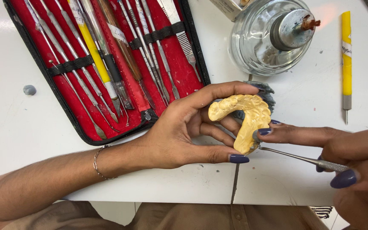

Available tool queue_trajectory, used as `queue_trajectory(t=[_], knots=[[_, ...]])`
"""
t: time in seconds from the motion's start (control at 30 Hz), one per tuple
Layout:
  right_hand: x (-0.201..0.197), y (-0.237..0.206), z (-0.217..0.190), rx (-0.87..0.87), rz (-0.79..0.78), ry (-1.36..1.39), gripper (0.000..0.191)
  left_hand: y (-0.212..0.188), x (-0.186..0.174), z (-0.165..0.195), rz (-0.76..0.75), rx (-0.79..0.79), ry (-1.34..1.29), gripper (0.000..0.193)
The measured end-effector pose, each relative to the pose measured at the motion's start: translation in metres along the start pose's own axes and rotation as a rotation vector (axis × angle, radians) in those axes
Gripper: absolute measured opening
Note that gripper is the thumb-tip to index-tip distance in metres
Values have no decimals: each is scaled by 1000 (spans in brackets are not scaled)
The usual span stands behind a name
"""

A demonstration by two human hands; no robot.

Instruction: The person holds a yellow denture model in one hand and uses a wax spatula to shape and smooth gray wax on it, occasionally heating the tool tip over an alcohol burner flame before continuing to sculpt.

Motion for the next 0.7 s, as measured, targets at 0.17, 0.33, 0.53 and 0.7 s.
queue_trajectory(t=[0.17, 0.33, 0.53, 0.7], knots=[[-5, -16, 27, 170, -12, -372, 36, 2, -1, 1, -20, -32, -16, 77], [1, -38, 37, 143, 26, -438, 34, 2, 0, 0, -43, -34, -25, 74], [-2, -28, 27, 31, -15, -215, 29, -1, 0, -2, -50, -35, -29, 74], [-3, -23, 18, 24, -14, -182, 29, 0, 0, -2, -58, -20, -11, 72]])
Point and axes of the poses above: each hand's wrist, its own y-axis towards the middle knuckle, its own x-axis out of the palm, z = x × y, the point moved 4 cm from there along y, towards the middle knuckle, and after that the axes turned 15 degrees about x, right-handed, at the moved point
